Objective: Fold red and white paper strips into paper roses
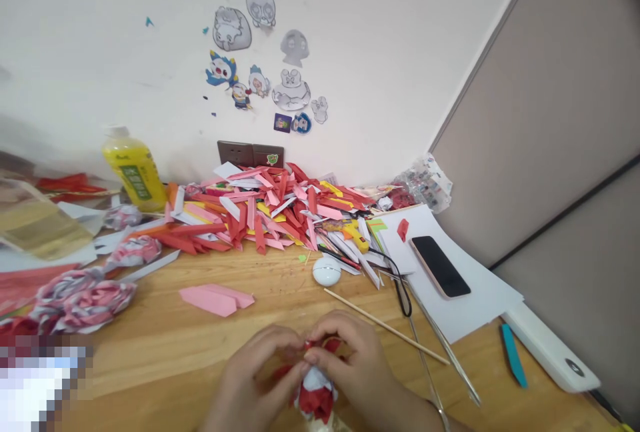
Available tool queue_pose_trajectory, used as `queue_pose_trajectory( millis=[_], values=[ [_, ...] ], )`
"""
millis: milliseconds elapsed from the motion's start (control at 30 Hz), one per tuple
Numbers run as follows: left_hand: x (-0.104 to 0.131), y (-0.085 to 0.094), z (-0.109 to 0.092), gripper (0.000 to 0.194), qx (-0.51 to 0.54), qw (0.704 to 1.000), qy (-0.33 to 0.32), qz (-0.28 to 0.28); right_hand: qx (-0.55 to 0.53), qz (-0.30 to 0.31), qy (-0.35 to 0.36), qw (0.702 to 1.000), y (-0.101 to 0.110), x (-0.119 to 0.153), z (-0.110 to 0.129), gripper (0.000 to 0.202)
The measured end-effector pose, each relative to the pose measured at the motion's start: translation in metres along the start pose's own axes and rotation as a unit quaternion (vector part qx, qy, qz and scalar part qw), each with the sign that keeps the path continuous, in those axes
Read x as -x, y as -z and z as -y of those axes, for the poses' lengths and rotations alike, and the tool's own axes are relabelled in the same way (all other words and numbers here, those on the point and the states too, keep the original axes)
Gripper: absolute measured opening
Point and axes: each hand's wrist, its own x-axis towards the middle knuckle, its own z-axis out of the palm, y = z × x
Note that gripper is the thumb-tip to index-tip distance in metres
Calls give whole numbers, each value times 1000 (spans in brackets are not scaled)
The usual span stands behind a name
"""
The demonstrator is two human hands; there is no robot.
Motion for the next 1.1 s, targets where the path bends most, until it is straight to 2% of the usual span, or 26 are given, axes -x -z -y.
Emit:
queue_pose_trajectory(
  millis=[100, 167, 300, 433, 500, 700, 967, 1100],
  values=[
    [4, 0, 1, 9, 1, 999, 44, 16, -18, -6, 11, 1000, 0, 3, 0, 17],
    [6, 0, 1, 12, 6, 999, 46, 20, -29, 1, 22, 999, 1, 3, 1, 19],
    [4, 1, -3, 14, 0, 999, 0, 33, -28, 41, 53, 997, 9, -3, 7, 25],
    [1, 5, -8, 16, -13, 997, -61, 35, 1, 124, 63, 990, 22, -13, 16, 27],
    [1, 6, -8, 16, -22, 996, -75, 39, 10, 139, 68, 988, 27, -16, 20, 27],
    [1, 4, -8, 13, -19, 997, -50, 62, 32, 128, 61, 989, 27, -16, 20, 28],
    [-4, 2, -6, 12, 13, 997, -5, 79, 8, 126, -24, 992, 21, -14, 14, 17],
    [-3, 4, -2, 15, -12, 996, -7, 87, 22, 134, -2, 991, 19, -15, 13, 15]
  ],
)
